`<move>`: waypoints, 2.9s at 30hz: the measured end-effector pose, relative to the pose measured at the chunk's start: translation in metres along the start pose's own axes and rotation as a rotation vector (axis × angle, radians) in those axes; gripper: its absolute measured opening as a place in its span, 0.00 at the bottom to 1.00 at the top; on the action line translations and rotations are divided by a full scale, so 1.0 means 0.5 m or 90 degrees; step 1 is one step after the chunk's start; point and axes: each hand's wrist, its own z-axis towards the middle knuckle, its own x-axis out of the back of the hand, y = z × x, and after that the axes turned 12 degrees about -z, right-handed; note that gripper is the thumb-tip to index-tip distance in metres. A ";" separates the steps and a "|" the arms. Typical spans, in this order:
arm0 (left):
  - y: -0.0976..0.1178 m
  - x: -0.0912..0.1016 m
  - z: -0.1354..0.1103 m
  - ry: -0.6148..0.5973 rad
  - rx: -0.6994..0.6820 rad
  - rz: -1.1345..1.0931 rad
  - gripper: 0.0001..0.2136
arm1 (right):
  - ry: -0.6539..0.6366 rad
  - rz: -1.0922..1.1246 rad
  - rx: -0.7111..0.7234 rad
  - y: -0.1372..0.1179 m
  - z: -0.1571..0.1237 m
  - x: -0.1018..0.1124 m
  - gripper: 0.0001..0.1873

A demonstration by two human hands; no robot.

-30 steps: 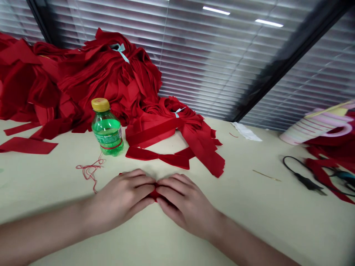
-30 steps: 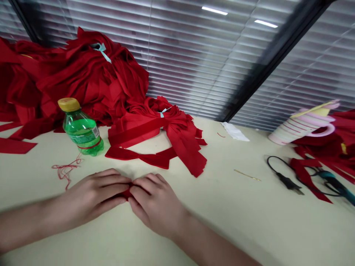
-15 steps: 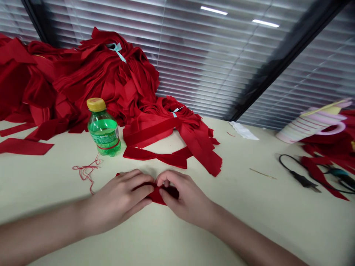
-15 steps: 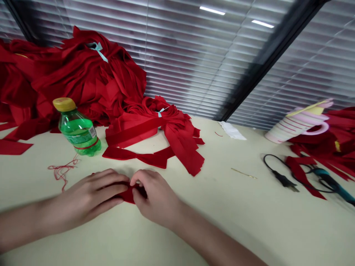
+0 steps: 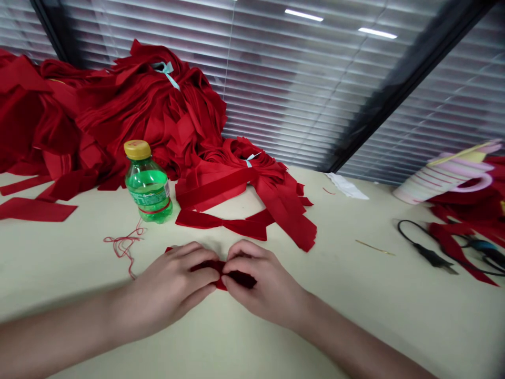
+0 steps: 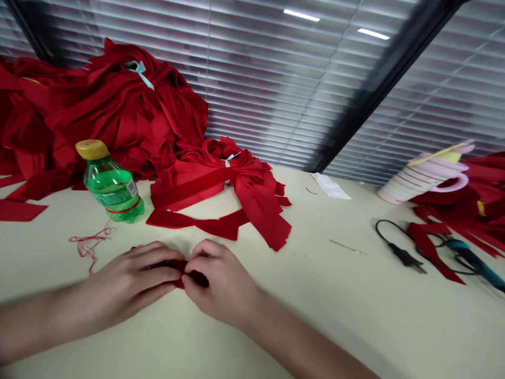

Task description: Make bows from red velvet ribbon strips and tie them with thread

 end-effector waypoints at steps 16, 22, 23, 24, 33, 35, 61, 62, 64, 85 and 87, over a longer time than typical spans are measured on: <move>0.021 -0.018 0.009 0.054 0.080 0.001 0.11 | -0.063 -0.041 -0.088 -0.013 0.008 0.011 0.08; 0.022 -0.021 0.020 0.024 0.118 -0.004 0.10 | -0.071 -0.057 -0.068 -0.013 0.005 0.011 0.10; 0.020 -0.020 0.021 0.020 0.120 -0.006 0.10 | -0.070 -0.059 -0.068 -0.014 0.004 0.010 0.10; 0.018 -0.018 0.021 0.020 0.116 -0.011 0.11 | -0.067 -0.059 -0.069 -0.014 0.003 0.009 0.10; 0.001 0.004 0.034 0.005 0.049 -0.092 0.10 | -0.024 -0.026 -0.141 -0.021 0.002 0.007 0.11; -0.002 0.002 0.035 -0.001 0.057 -0.086 0.11 | -0.030 -0.009 -0.147 -0.019 -0.001 0.006 0.11; 0.035 0.007 0.042 -0.101 0.112 0.112 0.11 | -0.090 -0.108 -0.098 -0.020 0.002 0.010 0.10; 0.033 0.008 0.041 -0.101 0.110 0.116 0.12 | -0.084 -0.079 -0.087 -0.014 0.001 0.009 0.09; 0.028 0.013 0.040 -0.105 0.104 0.103 0.12 | -0.066 -0.017 -0.068 -0.001 -0.002 0.008 0.07; 0.021 0.033 0.050 -0.132 0.095 0.049 0.09 | -0.069 -0.025 -0.084 -0.006 0.006 0.011 0.07; 0.028 0.024 0.044 -0.132 0.089 0.075 0.10 | -0.062 -0.048 -0.062 -0.007 -0.003 0.010 0.06</move>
